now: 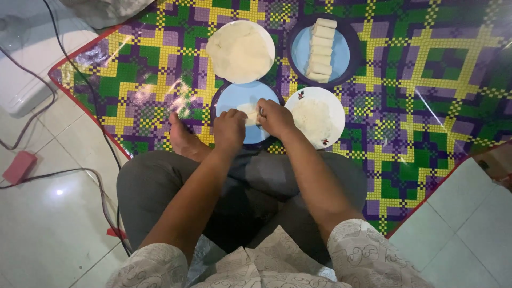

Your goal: Filling circular pastry wrappers with rectangular strips of filling and rolling them into cylinders.

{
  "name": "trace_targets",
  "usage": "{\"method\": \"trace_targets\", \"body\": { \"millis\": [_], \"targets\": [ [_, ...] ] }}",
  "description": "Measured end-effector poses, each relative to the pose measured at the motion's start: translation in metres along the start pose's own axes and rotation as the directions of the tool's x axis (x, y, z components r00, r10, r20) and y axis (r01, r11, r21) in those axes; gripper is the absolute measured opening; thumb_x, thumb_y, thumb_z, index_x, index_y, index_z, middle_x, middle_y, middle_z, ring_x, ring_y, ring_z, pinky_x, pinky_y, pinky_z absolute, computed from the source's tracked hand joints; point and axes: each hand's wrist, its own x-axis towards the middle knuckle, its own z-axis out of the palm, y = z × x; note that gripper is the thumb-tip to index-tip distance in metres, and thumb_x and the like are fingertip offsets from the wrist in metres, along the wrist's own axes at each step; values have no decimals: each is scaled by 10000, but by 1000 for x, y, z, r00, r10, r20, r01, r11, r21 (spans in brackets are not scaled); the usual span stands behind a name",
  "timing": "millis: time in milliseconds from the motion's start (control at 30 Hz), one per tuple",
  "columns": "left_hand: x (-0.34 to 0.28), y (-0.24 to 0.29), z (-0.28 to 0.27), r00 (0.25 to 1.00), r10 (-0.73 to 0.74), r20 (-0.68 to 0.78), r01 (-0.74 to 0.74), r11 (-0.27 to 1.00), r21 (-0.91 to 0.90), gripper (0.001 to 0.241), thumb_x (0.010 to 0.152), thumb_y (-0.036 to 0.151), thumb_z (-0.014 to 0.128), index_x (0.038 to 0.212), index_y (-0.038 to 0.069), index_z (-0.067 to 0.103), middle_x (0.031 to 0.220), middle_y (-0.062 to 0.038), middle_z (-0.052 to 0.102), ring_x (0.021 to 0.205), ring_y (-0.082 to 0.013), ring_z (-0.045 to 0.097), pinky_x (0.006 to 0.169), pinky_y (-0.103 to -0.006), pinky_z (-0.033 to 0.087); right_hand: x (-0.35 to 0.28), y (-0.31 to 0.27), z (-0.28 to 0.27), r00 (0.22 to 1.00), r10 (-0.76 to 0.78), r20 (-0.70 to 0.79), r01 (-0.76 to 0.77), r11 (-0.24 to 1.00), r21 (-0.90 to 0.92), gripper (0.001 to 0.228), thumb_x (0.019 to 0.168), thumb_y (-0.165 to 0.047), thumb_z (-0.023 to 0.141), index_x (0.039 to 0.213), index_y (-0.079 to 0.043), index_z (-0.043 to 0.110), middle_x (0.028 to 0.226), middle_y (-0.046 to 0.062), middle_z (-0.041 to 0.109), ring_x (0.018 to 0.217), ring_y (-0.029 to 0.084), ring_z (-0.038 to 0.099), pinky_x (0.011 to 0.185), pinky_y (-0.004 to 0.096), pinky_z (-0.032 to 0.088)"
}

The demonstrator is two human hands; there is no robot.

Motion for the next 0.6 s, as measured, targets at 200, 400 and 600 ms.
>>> {"method": "trace_targets", "body": {
  "millis": [200, 400, 600],
  "targets": [
    [-10, 2, 2, 995, 65, -78, -65, 998, -3, 344, 760, 263, 849, 1062, 159, 718, 1017, -85, 723, 946, -355, 727, 748, -514, 569, 5, 14, 9, 997, -72, 23, 74, 993, -96, 181, 934, -218, 652, 1114, -200, 641, 1060, 123, 680, 1055, 422, 679, 881, 548, 555],
    [-6, -2, 6, 975, -36, 221, 18, 996, 83, 317, 901, 331, 739, 1181, 212, 651, 1171, -46, 704, 1136, -308, 674, 940, -484, 501, 1, 14, -6, 993, -81, 85, 89, 992, -93, 336, 847, -418, 722, 1101, -201, 751, 1114, 90, 716, 1122, 378, 663, 918, 513, 542],
    [-5, -5, 11, 980, -38, 193, 28, 998, 53, 274, 943, 371, 700, 1161, 206, 685, 1154, -53, 713, 1121, -309, 681, 933, -479, 510, 5, 15, -2, 995, -70, 73, 81, 985, -155, 319, 821, -307, 781, 1121, -199, 781, 1123, 85, 729, 1140, 370, 654, 943, 511, 544]
  ]
}}
